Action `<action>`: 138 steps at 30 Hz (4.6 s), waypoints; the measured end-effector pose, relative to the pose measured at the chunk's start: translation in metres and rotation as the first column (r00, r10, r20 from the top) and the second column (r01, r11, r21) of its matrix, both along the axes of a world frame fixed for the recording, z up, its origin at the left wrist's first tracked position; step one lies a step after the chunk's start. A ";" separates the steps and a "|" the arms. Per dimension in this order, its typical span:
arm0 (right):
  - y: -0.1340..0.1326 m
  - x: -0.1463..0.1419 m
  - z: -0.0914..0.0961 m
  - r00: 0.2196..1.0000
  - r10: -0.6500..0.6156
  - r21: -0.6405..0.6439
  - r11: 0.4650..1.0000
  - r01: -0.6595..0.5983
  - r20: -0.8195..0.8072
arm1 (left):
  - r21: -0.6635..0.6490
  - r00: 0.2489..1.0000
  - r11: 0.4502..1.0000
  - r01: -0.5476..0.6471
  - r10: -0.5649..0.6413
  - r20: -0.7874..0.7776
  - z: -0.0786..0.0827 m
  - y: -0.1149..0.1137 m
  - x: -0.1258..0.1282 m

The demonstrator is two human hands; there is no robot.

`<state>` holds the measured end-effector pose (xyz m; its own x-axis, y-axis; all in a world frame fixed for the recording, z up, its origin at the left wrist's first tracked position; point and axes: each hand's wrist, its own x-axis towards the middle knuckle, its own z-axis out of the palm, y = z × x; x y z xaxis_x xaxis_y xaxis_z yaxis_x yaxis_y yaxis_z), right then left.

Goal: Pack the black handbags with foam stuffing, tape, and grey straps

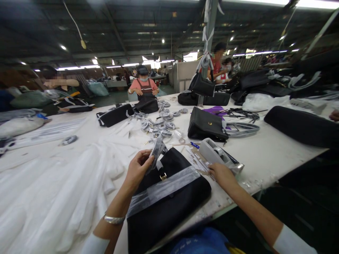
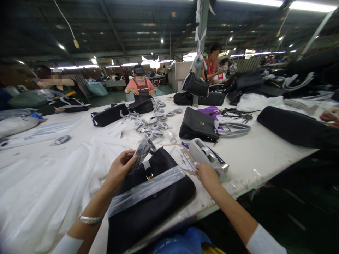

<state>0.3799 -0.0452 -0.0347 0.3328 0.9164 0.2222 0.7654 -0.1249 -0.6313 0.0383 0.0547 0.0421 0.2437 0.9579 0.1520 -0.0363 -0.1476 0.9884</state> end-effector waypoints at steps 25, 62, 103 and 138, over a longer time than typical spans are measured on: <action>0.081 -0.168 0.068 0.455 0.437 0.250 0.875 -0.414 -0.776 | 0.190 0.972 0.982 0.014 0.031 -0.232 0.023 -0.005 0.005; 0.064 -0.205 0.051 0.250 0.346 0.289 0.927 -0.237 -0.904 | 0.111 0.971 0.965 -0.236 0.231 0.056 -0.012 -0.020 0.013; 0.065 -0.197 0.056 0.176 0.403 0.332 0.884 -0.329 -0.898 | 0.343 0.897 0.927 -0.152 0.275 -0.346 0.006 -0.030 -0.001; -0.089 0.075 0.061 0.683 -0.329 -0.199 0.944 0.264 -0.653 | 0.183 0.945 0.972 -0.149 0.194 -0.265 -0.016 -0.017 -0.006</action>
